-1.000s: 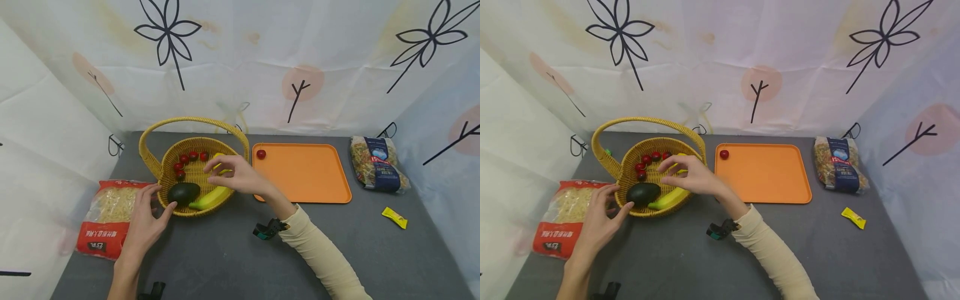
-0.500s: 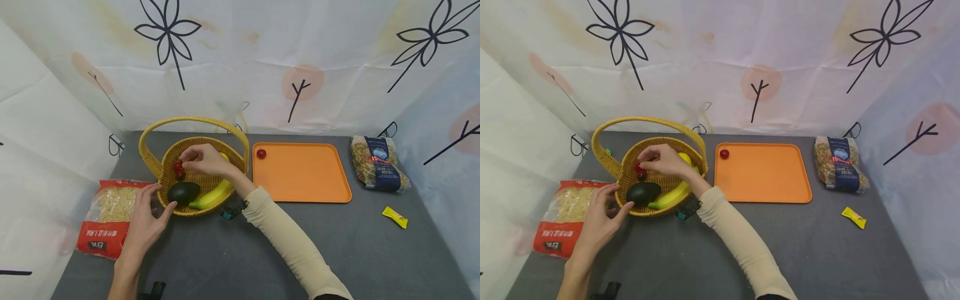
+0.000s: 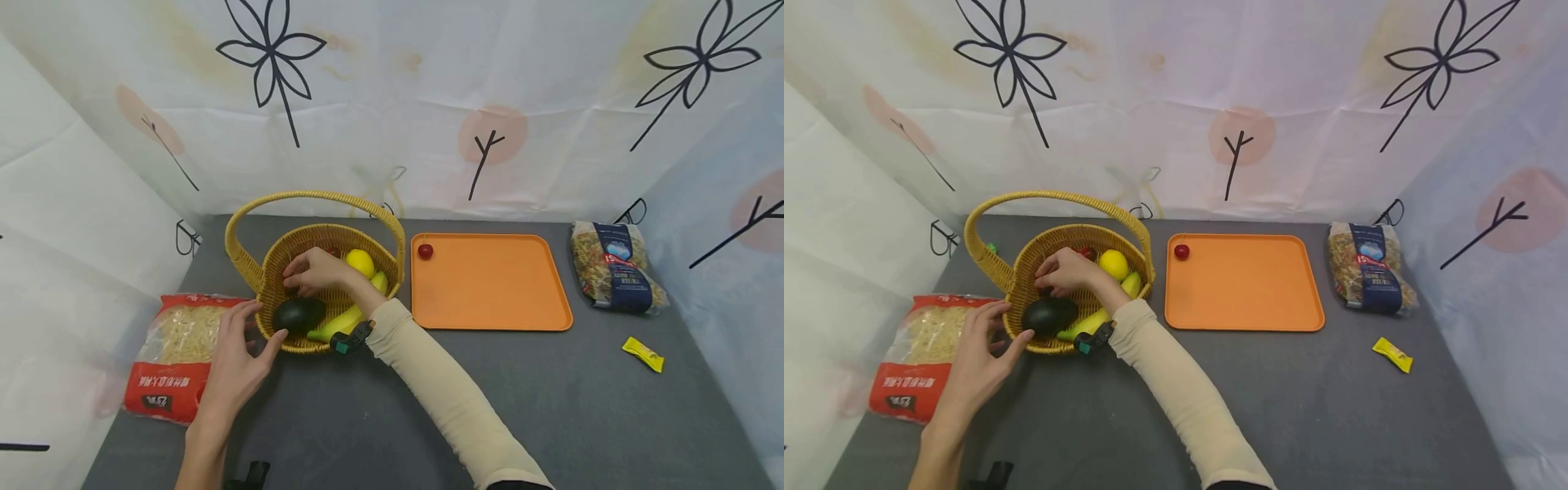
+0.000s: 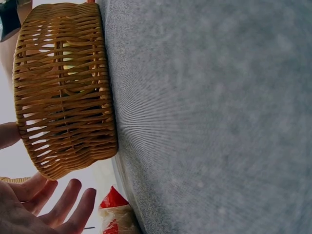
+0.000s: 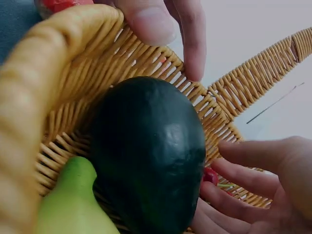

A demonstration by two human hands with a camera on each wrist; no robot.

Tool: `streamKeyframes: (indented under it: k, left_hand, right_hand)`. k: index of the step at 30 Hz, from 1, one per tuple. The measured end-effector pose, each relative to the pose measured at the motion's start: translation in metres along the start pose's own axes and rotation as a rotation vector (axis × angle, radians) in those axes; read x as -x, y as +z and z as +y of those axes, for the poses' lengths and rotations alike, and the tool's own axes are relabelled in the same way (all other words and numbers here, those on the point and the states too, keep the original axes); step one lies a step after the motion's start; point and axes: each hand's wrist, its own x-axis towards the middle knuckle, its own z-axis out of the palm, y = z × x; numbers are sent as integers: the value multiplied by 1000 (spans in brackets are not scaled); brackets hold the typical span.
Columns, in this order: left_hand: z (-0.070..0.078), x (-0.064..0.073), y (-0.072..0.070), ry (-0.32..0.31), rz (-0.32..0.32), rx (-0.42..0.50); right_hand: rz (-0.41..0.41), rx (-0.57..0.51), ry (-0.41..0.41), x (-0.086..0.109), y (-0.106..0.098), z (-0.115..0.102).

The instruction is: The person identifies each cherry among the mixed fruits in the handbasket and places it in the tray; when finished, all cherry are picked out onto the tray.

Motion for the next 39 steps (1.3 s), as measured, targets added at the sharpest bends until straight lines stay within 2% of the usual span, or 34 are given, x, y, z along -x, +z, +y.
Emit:
streamKeyframes:
  k: [6, 9, 15, 22, 32, 39]
  left_hand:
    - [0, 1, 0, 3, -3, 1]
    - [0, 1, 0, 2, -3, 0]
    - [1, 1, 0, 3, -4, 2]
    - [0, 2, -1, 3, -5, 8]
    - [0, 2, -1, 3, -6, 9]
    - [0, 2, -2, -7, -20, 13]
  right_hand:
    - [-24, 6, 78, -5, 4, -4]
    - [-42, 19, 89, -6, 5, -2]
    - [-18, 20, 46, -3, 2, 1]
    - [61, 34, -51, 8, -4, 1]
    - [81, 74, -148, 48, -17, -14]
    - [48, 6, -208, 86, -27, -25]
